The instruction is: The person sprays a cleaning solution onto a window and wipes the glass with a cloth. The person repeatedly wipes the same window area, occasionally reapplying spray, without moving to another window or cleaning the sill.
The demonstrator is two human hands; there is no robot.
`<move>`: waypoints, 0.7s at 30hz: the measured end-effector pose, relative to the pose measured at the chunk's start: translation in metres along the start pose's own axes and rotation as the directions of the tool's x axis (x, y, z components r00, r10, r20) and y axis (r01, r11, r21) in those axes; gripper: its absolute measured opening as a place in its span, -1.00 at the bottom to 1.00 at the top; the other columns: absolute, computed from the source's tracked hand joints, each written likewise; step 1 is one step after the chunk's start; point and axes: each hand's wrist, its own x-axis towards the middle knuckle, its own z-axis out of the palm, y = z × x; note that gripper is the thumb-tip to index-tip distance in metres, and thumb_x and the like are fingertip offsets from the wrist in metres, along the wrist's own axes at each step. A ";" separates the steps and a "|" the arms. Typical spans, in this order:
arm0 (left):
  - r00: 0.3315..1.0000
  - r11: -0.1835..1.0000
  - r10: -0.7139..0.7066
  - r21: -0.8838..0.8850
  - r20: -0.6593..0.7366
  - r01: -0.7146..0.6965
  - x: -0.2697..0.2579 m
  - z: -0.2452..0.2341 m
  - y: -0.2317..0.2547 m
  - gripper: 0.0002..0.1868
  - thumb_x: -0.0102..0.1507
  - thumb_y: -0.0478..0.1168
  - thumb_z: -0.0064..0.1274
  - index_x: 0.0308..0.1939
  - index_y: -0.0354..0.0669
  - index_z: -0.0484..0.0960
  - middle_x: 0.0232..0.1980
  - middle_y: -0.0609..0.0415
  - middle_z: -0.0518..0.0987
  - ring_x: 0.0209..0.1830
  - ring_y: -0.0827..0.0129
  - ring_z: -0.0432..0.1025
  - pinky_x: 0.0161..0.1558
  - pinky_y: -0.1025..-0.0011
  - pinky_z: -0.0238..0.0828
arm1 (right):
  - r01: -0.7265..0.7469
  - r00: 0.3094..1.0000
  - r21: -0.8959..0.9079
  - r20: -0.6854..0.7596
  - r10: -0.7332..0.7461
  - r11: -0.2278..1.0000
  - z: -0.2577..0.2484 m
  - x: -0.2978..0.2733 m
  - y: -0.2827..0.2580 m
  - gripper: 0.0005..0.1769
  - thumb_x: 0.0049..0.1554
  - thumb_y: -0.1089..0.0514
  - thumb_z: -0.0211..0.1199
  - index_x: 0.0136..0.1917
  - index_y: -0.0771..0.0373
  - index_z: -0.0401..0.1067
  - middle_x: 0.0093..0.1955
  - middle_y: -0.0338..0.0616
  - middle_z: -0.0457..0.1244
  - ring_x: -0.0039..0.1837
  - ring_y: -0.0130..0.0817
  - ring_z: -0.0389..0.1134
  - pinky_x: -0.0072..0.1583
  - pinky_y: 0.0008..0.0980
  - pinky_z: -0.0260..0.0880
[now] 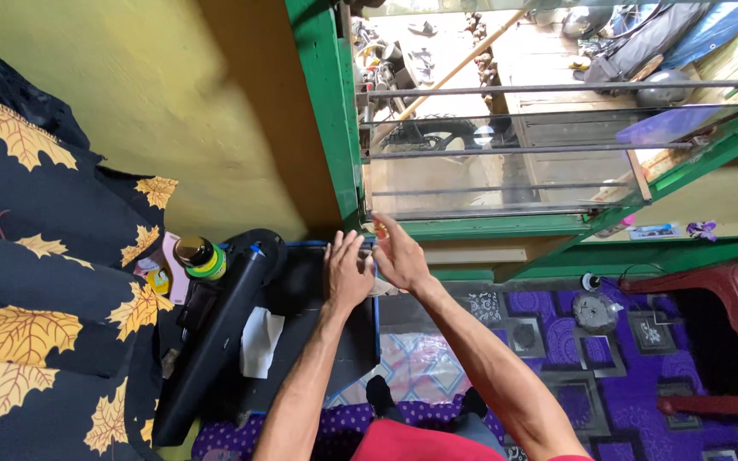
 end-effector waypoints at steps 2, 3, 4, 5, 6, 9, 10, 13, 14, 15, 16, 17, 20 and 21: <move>1.000 1.000 -0.008 -0.008 0.025 0.008 -0.007 0.006 -0.011 -0.46 0.06 -0.13 0.18 0.16 -0.04 0.62 0.33 0.05 0.53 0.48 0.07 0.26 0.41 0.01 0.12 | -0.011 0.999 0.001 0.049 0.011 1.000 0.007 -0.005 0.001 -0.19 0.09 0.00 0.16 0.57 -0.18 0.01 0.28 0.11 0.28 0.23 0.27 0.34 0.22 0.22 0.35; 0.999 1.000 -0.011 -0.018 0.047 0.011 -0.011 0.009 -0.018 -0.45 0.00 -0.14 0.19 0.11 0.01 0.64 0.31 0.08 0.55 0.46 0.07 0.29 0.38 0.03 0.19 | -0.020 0.996 0.000 0.093 0.020 1.000 0.012 -0.007 0.002 -0.15 0.10 -0.04 0.18 0.60 -0.18 -0.07 0.32 0.12 0.27 0.27 0.26 0.33 0.24 0.21 0.34; 0.998 1.000 -0.021 -0.015 0.051 0.022 -0.013 0.004 -0.017 -0.45 0.00 -0.14 0.19 0.11 0.01 0.64 0.31 0.08 0.55 0.46 0.07 0.29 0.38 0.03 0.19 | -0.024 0.994 0.004 0.103 0.024 1.000 0.014 -0.008 -0.001 -0.15 0.10 -0.04 0.18 0.60 -0.18 -0.07 0.32 0.12 0.27 0.27 0.26 0.33 0.24 0.21 0.34; 0.997 0.997 -0.039 -0.069 0.071 0.044 -0.015 -0.002 -0.016 -0.45 -0.03 -0.18 0.18 0.08 -0.06 0.64 0.25 0.03 0.58 0.40 0.04 0.35 0.32 0.07 0.26 | 0.015 0.993 0.022 0.115 -0.017 1.000 0.017 -0.009 -0.003 -0.17 0.11 -0.02 0.21 0.57 -0.08 -0.05 0.23 0.12 0.31 0.21 0.28 0.35 0.21 0.20 0.35; 0.995 0.990 -0.054 -0.122 0.088 0.065 -0.014 -0.006 -0.015 -0.44 -0.07 -0.21 0.17 0.05 -0.13 0.64 0.19 -0.02 0.61 0.34 0.00 0.40 0.26 0.10 0.33 | 0.056 0.990 0.040 0.125 -0.060 0.998 0.020 -0.008 -0.006 -0.20 0.12 0.00 0.25 0.54 0.03 -0.03 0.14 0.13 0.35 0.16 0.30 0.37 0.18 0.18 0.36; 0.973 0.940 -0.182 -0.265 0.142 0.214 -0.023 -0.012 -0.017 -0.51 0.06 -0.38 0.00 0.08 0.00 0.61 -0.05 -0.06 0.67 0.07 -0.06 0.54 0.10 0.10 0.48 | 0.096 0.992 0.014 0.080 -0.097 0.995 0.047 0.000 0.022 -0.24 0.03 -0.09 0.40 0.41 0.02 0.17 0.07 0.03 0.37 0.13 0.12 0.42 0.16 0.04 0.41; 0.972 0.939 -0.189 -0.264 0.141 0.221 -0.023 -0.012 -0.023 -0.51 0.06 -0.38 0.00 0.08 0.00 0.61 -0.05 -0.06 0.67 0.07 -0.06 0.54 0.10 0.10 0.48 | 0.096 0.991 0.016 0.088 -0.097 0.995 0.059 0.000 0.032 -0.24 0.03 -0.09 0.40 0.41 0.02 0.17 0.07 0.03 0.37 0.13 0.12 0.42 0.16 0.04 0.41; 0.943 0.908 -0.271 -0.274 0.194 0.318 -0.028 -0.009 -0.041 -0.47 0.06 -0.39 0.02 0.11 0.07 0.58 -0.10 -0.06 0.67 0.03 -0.06 0.56 0.06 0.10 0.49 | 0.060 0.996 0.052 0.061 -0.064 0.997 0.085 -0.003 0.047 -0.34 -0.01 -0.21 0.49 0.27 -0.04 0.34 -0.04 -0.09 0.37 -0.02 -0.02 0.44 0.02 -0.10 0.45; 0.934 0.899 -0.296 -0.271 0.199 0.343 -0.029 -0.007 -0.047 -0.46 0.07 -0.40 0.00 0.12 0.09 0.57 -0.08 -0.06 0.68 0.04 -0.06 0.55 0.09 0.09 0.47 | 0.036 0.997 0.115 0.068 -0.044 0.993 0.085 -0.003 0.042 -0.29 -0.03 -0.18 0.52 0.30 0.00 0.32 0.03 -0.03 0.38 0.06 0.02 0.44 0.04 -0.11 0.47; 0.925 0.890 -0.321 -0.269 0.204 0.368 -0.030 -0.005 -0.054 -0.45 0.08 -0.41 -0.01 0.13 0.12 0.57 -0.06 -0.07 0.69 0.06 -0.07 0.55 0.12 0.08 0.45 | 0.010 0.997 0.177 0.075 -0.024 0.984 0.086 -0.003 0.038 -0.24 -0.04 -0.14 0.54 0.33 0.04 0.30 0.11 0.03 0.39 0.13 0.05 0.45 0.07 -0.11 0.48; 0.921 0.887 -0.328 -0.268 0.209 0.377 -0.034 -0.003 -0.058 -0.45 0.08 -0.41 -0.01 0.13 0.12 0.57 -0.06 -0.07 0.69 0.06 -0.07 0.55 0.12 0.08 0.45 | 0.004 0.996 0.176 0.083 -0.019 0.984 0.088 -0.004 0.043 -0.24 -0.04 -0.14 0.54 0.33 0.04 0.30 0.11 0.03 0.39 0.13 0.05 0.45 0.07 -0.11 0.48; 0.928 0.902 -0.350 -0.222 0.128 0.371 -0.039 -0.001 -0.061 -0.55 0.14 -0.31 0.07 0.14 -0.05 0.54 -0.07 -0.19 0.67 0.00 -0.10 0.57 0.07 0.06 0.49 | -0.028 0.996 0.164 0.084 0.015 0.986 0.091 -0.005 0.047 -0.36 0.04 -0.14 0.46 0.30 0.05 0.33 0.12 0.04 0.39 0.13 0.03 0.45 0.07 -0.11 0.50; 0.919 0.907 -0.392 -0.150 0.033 0.393 -0.052 0.004 -0.088 -0.60 0.21 -0.17 0.17 0.10 -0.17 0.52 -0.11 -0.25 0.67 -0.08 -0.09 0.59 -0.02 0.08 0.54 | -0.118 0.986 0.082 0.124 0.107 0.990 0.103 -0.009 0.070 -0.44 0.11 -0.15 0.38 0.29 0.05 0.35 0.12 0.04 0.39 0.16 0.04 0.44 0.12 -0.06 0.50; 0.913 0.904 -0.407 -0.135 0.017 0.406 -0.056 0.007 -0.098 -0.63 0.22 -0.12 0.19 0.06 -0.13 0.53 -0.13 -0.18 0.67 -0.10 -0.04 0.60 -0.06 0.11 0.56 | -0.167 0.975 0.005 0.147 0.164 0.986 0.107 -0.011 0.080 -0.42 0.09 -0.15 0.38 0.30 0.05 0.35 0.11 0.02 0.38 0.18 0.06 0.42 0.16 -0.01 0.48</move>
